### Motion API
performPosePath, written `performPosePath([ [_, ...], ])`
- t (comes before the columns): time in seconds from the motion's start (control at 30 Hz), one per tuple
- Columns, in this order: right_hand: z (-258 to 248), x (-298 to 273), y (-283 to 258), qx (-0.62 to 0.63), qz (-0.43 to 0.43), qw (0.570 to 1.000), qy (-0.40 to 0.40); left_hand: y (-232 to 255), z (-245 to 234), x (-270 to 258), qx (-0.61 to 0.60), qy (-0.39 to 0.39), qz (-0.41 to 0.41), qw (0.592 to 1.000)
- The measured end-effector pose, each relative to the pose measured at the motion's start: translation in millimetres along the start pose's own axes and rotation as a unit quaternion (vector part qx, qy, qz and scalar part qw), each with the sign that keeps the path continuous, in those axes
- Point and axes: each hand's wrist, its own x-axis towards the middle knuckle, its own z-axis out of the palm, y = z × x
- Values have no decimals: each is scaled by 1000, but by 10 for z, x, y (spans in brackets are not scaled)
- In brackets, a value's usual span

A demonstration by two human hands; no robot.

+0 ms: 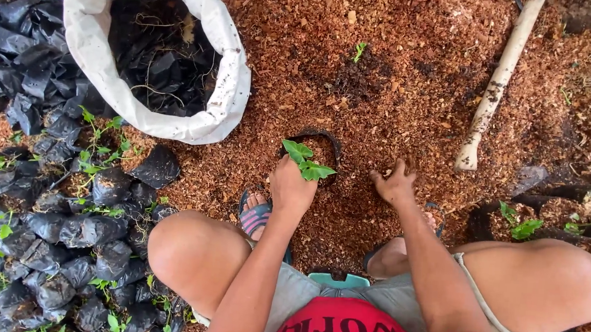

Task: Transplanting small seedlings into black polybags filled with soil and mulch.

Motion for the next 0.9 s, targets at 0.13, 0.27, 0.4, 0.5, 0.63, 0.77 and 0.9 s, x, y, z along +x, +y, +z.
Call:
performPosePath([
  [0.13, 251, -131, -79, 67, 8, 996, -58, -17, 49, -35, -23, -14, -55, 998],
  [0.27, 799, 383, 310, 30, -11, 999, -37, 35, -15, -92, -35, -20, -59, 997],
  [0.4, 433, 209, 168, 43, -58, 996, -44, -141, 154, 18, -53, -16, -45, 997],
  [0.5, -81, -250, -238, 219, 1, 973, -72, -97, 54, 23, -55, 14, -15, 998],
  [0.63, -907, -885, -757, 375, -4, 914, -155, -44, -62, 39, -73, -9, -46, 996],
  [0.77, -797, -526, -741, 462, -112, 847, -238, -435, 408, 304, -106, -20, -69, 992],
  [0.9, -1060, -1107, -1324, 462, -135, 827, -292, -320, 249, 268, -134, -19, -84, 987],
])
